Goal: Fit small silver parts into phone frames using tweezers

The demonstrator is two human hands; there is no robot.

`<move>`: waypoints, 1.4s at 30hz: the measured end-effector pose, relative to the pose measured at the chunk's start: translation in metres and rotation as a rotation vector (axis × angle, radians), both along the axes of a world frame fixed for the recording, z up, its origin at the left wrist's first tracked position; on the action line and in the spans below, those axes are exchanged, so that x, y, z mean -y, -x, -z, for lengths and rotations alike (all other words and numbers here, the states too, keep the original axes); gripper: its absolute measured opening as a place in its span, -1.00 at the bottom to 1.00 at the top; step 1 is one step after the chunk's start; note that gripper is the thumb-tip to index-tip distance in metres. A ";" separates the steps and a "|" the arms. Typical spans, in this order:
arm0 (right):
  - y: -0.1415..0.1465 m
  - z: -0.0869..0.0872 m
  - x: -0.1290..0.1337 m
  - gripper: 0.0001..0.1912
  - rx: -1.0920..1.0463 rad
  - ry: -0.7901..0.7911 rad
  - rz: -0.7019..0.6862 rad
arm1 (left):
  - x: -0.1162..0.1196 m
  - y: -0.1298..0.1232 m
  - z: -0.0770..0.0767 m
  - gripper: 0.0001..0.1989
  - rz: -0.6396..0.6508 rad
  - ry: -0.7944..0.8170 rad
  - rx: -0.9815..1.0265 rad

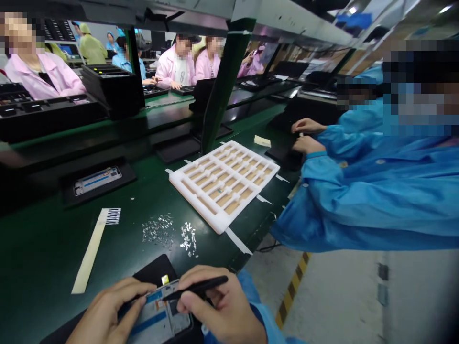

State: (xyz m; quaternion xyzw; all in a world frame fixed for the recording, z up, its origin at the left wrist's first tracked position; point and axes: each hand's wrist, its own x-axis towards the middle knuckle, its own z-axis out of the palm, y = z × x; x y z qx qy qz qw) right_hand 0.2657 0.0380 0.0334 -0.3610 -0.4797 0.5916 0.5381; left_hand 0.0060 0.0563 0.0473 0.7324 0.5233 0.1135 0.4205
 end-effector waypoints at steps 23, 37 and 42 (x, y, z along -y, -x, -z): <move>0.017 0.010 -0.006 -0.85 0.347 0.020 0.014 | 0.006 -0.007 0.018 -0.61 -0.092 0.060 0.021; 0.015 0.007 -0.004 -0.85 0.425 -0.190 0.083 | 0.009 -0.020 0.020 -0.74 -0.188 -0.086 0.003; 0.014 0.011 -0.001 -0.80 0.390 -0.278 0.091 | 0.016 -0.027 0.018 -0.70 -0.254 -0.139 0.029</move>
